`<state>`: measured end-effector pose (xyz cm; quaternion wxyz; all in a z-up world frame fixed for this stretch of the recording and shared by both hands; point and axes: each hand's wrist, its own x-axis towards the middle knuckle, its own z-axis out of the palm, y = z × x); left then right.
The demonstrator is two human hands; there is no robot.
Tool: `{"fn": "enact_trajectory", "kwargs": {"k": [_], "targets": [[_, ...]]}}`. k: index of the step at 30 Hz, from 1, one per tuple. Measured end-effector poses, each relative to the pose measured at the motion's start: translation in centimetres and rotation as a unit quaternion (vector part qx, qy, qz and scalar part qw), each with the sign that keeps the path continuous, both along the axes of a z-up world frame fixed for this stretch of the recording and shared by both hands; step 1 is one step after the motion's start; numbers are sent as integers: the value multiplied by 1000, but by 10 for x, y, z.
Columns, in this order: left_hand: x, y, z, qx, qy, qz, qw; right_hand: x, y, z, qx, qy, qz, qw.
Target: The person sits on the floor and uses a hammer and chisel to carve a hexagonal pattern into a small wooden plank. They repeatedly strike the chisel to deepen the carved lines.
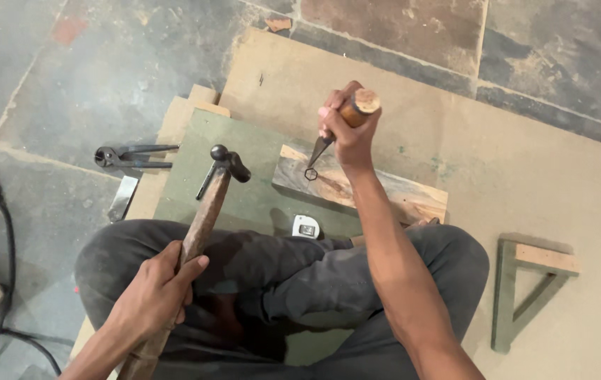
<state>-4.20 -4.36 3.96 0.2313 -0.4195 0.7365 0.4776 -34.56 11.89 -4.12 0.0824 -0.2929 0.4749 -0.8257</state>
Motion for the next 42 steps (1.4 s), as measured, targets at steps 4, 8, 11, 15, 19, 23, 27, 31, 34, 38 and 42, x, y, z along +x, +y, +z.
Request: {"fn": "enact_trajectory", "kwargs": {"k": [4, 8, 11, 15, 19, 23, 27, 31, 34, 38, 42], "targets": [[3, 2, -3, -12, -1, -10, 1000, 8, -5, -2, 40, 5, 8, 999], [2, 1, -5, -17, -12, -10, 1000, 7, -7, -2, 66, 15, 3, 998], [3, 0, -6, -13, -6, -13, 1000, 8, -7, -4, 55, 15, 2, 998], [4, 0, -7, -15, -5, -18, 1000, 9, -7, -4, 55, 13, 6, 998], [2, -1, -3, -13, -14, -19, 1000, 9, -10, -4, 51, 8, 7, 999], [-8, 3, 16, -28, 4, -35, 999, 11, -10, -7, 46, -5, 19, 999], [-28, -4, 62, -131, 101, -65, 984, 10, -16, -4, 69, 20, 10, 997], [-54, -12, 108, -161, 574, -64, 800, 9, -16, -5, 70, 13, 5, 997], [-68, 1, 120, -281, 554, -188, 761, 6, -7, -8, 64, 13, 3, 998], [-62, 11, 94, -248, 224, -277, 901, 9, -18, -5, 33, 13, 11, 999], [-36, 9, 44, -114, 151, -72, 979, 14, -8, -16, 31, -2, -36, 999]]}}
